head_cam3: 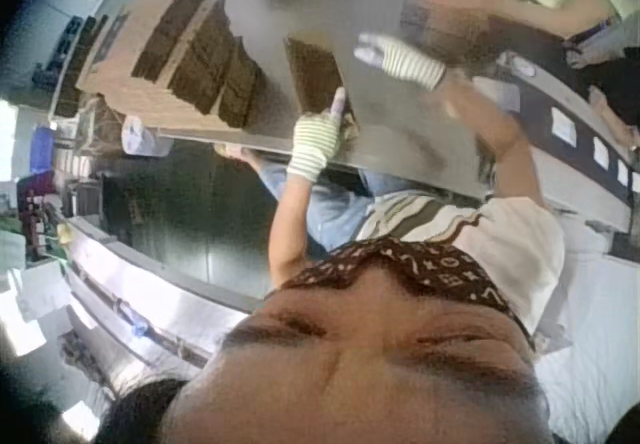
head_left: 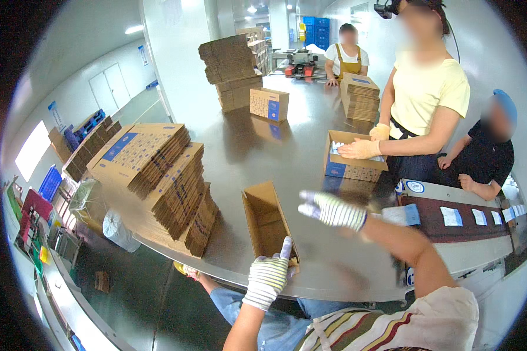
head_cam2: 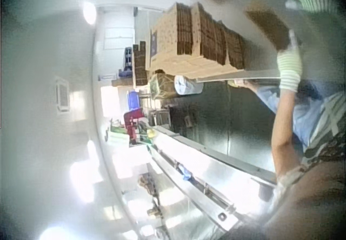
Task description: The person picks up stacks of blue and white packets from a table and places them into small cardboard boxes, occasionally picking up a new flattened box from a stack to fold it open for filling.
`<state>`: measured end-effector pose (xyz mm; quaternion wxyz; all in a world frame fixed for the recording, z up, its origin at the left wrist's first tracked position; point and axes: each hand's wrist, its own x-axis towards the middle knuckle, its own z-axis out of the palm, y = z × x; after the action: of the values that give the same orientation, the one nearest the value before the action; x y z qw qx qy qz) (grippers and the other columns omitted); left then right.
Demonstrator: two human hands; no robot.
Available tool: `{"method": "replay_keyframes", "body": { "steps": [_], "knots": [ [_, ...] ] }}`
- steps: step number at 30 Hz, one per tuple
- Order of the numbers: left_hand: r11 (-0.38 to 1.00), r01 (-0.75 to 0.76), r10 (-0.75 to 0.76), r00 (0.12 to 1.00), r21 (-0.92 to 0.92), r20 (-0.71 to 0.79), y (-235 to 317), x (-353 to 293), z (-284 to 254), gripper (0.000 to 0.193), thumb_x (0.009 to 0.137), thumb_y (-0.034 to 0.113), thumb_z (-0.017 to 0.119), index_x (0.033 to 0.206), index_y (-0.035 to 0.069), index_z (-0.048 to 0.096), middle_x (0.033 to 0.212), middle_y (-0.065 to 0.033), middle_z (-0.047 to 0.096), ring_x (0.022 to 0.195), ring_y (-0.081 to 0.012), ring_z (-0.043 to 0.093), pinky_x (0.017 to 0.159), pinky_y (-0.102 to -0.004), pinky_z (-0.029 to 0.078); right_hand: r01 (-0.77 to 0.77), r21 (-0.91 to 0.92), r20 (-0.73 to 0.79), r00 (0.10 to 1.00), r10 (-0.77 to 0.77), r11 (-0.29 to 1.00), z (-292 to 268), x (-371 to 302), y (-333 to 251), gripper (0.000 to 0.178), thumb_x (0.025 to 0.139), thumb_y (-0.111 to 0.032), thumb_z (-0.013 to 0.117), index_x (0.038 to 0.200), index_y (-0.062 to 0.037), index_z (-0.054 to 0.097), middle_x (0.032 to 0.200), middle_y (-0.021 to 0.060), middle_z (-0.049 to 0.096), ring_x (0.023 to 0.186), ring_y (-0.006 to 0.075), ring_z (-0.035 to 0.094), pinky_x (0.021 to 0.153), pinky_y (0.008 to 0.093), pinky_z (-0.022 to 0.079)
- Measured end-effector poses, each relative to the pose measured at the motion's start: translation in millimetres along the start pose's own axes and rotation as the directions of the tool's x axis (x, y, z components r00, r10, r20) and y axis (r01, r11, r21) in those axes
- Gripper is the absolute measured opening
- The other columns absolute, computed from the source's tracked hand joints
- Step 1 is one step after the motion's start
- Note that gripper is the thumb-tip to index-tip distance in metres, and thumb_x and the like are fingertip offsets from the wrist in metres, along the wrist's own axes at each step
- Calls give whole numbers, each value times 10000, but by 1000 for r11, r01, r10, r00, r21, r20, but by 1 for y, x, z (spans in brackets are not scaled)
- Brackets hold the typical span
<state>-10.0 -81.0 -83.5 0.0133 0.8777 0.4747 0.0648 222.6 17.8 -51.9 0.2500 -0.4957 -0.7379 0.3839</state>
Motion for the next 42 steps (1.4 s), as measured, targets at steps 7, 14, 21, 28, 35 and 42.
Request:
{"method": "replay_keyframes", "body": {
  "steps": [7,14,21,28,35,42],
  "knots": [
    [1000,-7,8,999,9,-38,9,6,-3,861,741,402,662,1425,56,271,713,-110,630,562,-266,590,547,-370,471,317,-81,-393,861,-323,945,80,-61,-5,437,892,-271,571,1238,-20,481,1182,217,551,1122,357,522,970,397,407],
    [971,54,-83,990,-234,-114,-5,-9,30,797,746,377,660,1403,64,335,720,-104,603,587,-273,575,598,-377,455,921,370,-615,339,-712,119,7,-116,-159,109,779,-111,622,879,-80,589,809,94,580,727,261,556,671,400,476],
    [992,84,-88,995,-99,-38,19,8,0,938,672,327,769,1432,94,273,866,-85,676,665,-289,628,640,-378,487,765,620,-657,385,-648,-175,38,-140,-176,161,819,-122,603,967,-61,596,903,104,560,833,254,539,748,372,464],
    [998,21,-28,995,-65,-100,23,9,1,809,722,300,709,1400,57,340,738,-91,619,584,-271,571,607,-375,449,720,661,-654,413,-634,-213,43,-142,-171,219,858,-132,584,1056,-41,604,997,113,539,938,248,523,824,343,451],
    [997,62,-61,998,48,-26,19,6,2,817,715,314,706,1400,59,341,748,-95,618,631,-272,599,605,-389,467,502,684,-159,811,-564,529,45,-129,-65,293,864,-128,596,1136,-26,556,1005,115,593,984,220,557,886,326,441],
    [982,97,-118,985,-161,-124,16,-5,-6,725,780,224,653,1395,49,312,968,-182,626,668,-360,616,586,-417,504,117,158,183,972,-146,980,19,-139,54,275,880,-136,589,1144,-57,576,1039,122,643,962,227,625,850,337,500]
  ]
}}
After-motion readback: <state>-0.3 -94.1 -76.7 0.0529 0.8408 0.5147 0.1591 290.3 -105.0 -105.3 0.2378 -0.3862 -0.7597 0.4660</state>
